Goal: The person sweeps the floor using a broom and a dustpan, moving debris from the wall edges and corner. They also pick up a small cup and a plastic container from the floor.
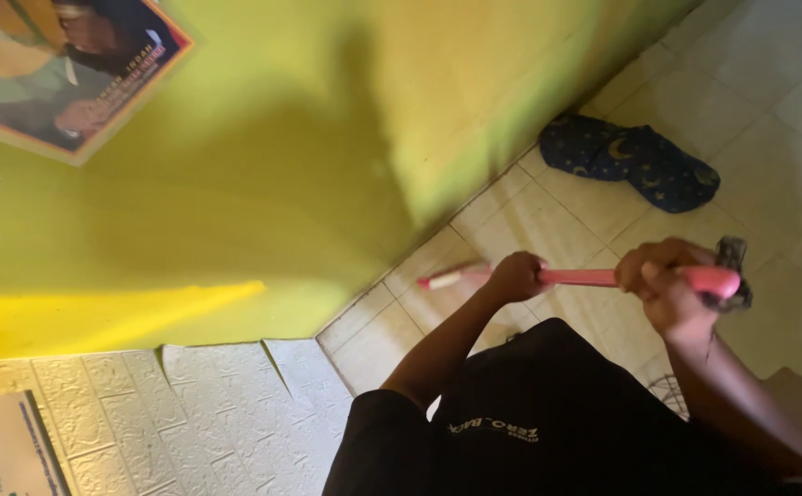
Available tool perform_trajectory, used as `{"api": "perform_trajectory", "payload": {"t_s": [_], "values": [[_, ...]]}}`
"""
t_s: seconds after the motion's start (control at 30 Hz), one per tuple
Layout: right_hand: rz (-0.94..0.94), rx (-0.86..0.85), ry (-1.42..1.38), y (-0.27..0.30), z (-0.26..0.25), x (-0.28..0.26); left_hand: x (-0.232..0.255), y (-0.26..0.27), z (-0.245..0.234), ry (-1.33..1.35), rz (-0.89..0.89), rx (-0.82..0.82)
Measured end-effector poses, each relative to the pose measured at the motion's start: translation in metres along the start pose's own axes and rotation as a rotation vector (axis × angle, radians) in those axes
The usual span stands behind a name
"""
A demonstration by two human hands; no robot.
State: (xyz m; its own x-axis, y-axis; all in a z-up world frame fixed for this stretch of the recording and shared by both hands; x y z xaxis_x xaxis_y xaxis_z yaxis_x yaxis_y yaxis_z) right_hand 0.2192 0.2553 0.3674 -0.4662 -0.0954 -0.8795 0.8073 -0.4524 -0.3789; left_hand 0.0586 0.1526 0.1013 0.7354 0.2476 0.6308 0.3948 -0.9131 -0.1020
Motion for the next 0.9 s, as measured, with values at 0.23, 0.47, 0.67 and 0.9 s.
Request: {"api": "perform_trajectory", "payload": {"t_s": [0.23, 0.47, 0.67, 0.9], "values": [[-0.155, -0.209, 0.416, -0.005, 0.036, 0.048, -0.058, -0.05, -0.016, -0.105, 0.009, 0.058], [-0.158, -0.022, 0.539, -0.023, 0.055, 0.076, -0.081, -0.044, 0.024, 0.025, -0.243, -0.218], [0.044, -0.043, 0.252, -0.011, 0.063, 0.074, -0.066, 0.006, 0.011, 0.121, -0.088, -0.161], [0.2, -0.224, 0.173, 0.007, 0.098, 0.046, -0.042, 0.071, -0.016, 0.218, 0.036, -0.199]]}}
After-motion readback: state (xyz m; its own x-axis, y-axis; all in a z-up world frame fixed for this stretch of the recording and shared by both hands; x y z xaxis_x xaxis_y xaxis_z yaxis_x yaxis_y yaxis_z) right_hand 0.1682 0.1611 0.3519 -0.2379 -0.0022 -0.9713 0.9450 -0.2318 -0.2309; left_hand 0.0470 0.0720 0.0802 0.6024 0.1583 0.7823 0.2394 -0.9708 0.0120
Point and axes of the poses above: each hand's wrist, its own y-axis away from the middle knuckle, its own z-axis out of the palm, x = y × z, the point moved 6 cm from there along -y, towards the middle knuckle, and after that the axes turned 10 degrees about -y, right-handed, at the moved point
